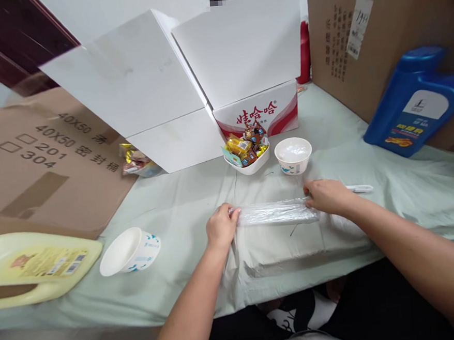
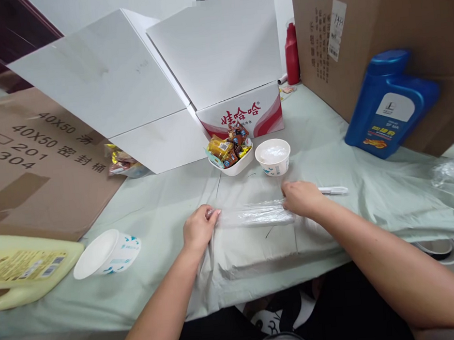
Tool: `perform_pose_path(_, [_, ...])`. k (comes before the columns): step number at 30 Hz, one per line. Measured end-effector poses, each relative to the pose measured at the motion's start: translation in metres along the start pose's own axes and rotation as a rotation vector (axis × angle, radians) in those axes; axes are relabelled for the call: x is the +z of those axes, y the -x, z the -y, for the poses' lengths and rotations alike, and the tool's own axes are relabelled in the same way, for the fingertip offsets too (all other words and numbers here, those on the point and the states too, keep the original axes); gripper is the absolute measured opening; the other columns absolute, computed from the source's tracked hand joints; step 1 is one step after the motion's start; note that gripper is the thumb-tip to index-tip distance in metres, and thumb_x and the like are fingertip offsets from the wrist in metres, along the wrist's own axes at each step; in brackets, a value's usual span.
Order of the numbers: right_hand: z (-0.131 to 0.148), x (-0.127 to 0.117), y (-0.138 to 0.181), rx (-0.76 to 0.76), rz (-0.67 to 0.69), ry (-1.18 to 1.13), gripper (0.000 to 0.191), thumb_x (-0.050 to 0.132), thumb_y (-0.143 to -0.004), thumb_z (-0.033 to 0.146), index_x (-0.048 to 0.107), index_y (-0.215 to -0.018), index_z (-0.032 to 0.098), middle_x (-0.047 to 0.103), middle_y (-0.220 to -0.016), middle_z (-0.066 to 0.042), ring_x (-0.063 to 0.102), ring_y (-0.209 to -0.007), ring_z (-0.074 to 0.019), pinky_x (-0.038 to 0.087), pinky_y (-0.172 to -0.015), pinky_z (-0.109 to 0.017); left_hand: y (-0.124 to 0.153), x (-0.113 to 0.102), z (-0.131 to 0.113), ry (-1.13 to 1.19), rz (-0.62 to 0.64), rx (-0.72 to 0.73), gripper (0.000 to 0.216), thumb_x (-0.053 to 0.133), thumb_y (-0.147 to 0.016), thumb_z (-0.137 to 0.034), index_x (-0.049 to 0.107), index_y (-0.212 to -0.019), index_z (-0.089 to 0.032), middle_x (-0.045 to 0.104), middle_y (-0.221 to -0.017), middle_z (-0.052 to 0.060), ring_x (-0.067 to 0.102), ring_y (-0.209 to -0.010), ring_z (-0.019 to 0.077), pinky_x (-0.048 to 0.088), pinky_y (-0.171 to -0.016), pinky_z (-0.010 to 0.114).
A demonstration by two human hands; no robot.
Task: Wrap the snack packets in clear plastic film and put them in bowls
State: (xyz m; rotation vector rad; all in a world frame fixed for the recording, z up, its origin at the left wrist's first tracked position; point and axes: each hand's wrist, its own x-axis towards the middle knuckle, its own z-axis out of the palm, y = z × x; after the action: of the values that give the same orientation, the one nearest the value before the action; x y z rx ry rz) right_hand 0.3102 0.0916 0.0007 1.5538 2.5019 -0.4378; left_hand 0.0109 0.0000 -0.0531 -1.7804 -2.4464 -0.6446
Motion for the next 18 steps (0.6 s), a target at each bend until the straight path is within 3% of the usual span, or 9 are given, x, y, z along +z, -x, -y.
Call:
perform_pose_path(4, [0.001,0.005,-0.001,-0.058,0.014,0.001,0.019,0.053,-0.083,0.018,0.066,-0.097,0.016,0.070,-0.099,-0.011,0.063,-0.098,-0.0270,0.041,-0.070,-0.031,-0.005,-0.014,0.007,-0.153,-0.264,0.036,0.020,0.059,-0.085,-0.021,0.066,-0.102,-0.015,0.065,-0.096,0.013,0.063,-0.091,0.0281,0.050,-0.078,0.038])
perform_pose_path(6, [0.001,0.007,-0.001,-0.104,-0.030,0.009,0.018,0.051,-0.082,0.014,0.067,-0.091,0.016,0.070,-0.098,-0.012,0.063,-0.096,-0.0263,0.040,-0.071,-0.031,0.003,-0.019,0.001,-0.101,-0.355,0.206,0.019,0.052,-0.089,-0.021,0.066,-0.100,-0.014,0.065,-0.095,0.013,0.062,-0.094,0.0272,0.050,-0.083,0.039])
perform_pose_path(7, [0.002,0.007,0.000,-0.125,-0.053,0.006,0.018,0.050,-0.082,0.013,0.066,-0.089,0.015,0.070,-0.097,-0.012,0.063,-0.094,-0.0258,0.040,-0.070,-0.031,0.010,-0.020,-0.005,-0.052,-0.332,0.323,0.021,0.048,-0.092,-0.022,0.066,-0.100,-0.014,0.065,-0.096,0.013,0.062,-0.095,0.0259,0.050,-0.085,0.038])
perform_pose_path(10, [0.004,0.004,0.008,-0.198,-0.073,-0.088,0.020,0.050,-0.078,0.010,0.065,-0.089,0.015,0.069,-0.089,-0.010,0.064,-0.082,-0.0223,0.040,-0.066,-0.029,0.036,-0.016,-0.028,0.041,-0.037,0.625,0.033,0.044,-0.097,-0.032,0.060,-0.121,-0.016,0.063,-0.119,0.014,0.058,-0.112,0.0254,0.047,-0.096,0.040])
perform_pose_path(13, [0.009,-0.007,0.024,-0.379,-0.018,-0.325,0.037,0.052,-0.071,0.006,0.063,-0.106,0.016,0.068,-0.081,-0.004,0.061,-0.070,-0.0164,0.041,-0.062,-0.025,0.055,-0.008,-0.045,-0.020,0.243,0.726,0.063,0.050,-0.093,-0.052,0.040,-0.145,-0.018,0.041,-0.150,0.016,0.035,-0.139,0.0352,0.035,-0.108,0.053])
perform_pose_path(15, [0.013,-0.013,0.036,-0.572,0.108,-0.520,0.049,0.053,-0.070,0.004,0.060,-0.116,0.018,0.067,-0.077,0.000,0.059,-0.063,-0.0126,0.042,-0.059,-0.023,0.060,-0.008,-0.050,-0.025,0.392,0.821,0.072,0.051,-0.090,-0.058,0.032,-0.150,-0.023,0.032,-0.156,0.013,0.020,-0.146,0.0363,0.023,-0.114,0.059])
perform_pose_path(18, [0.015,-0.017,0.047,-0.781,0.482,-0.838,0.035,0.055,-0.076,0.008,0.064,-0.109,0.016,0.067,-0.075,0.001,0.059,-0.057,-0.0091,0.045,-0.055,-0.020,0.062,-0.015,-0.054,0.049,0.549,1.016,0.063,0.050,-0.091,-0.058,0.036,-0.147,-0.034,0.030,-0.158,0.006,0.015,-0.148,0.0353,0.015,-0.116,0.061])
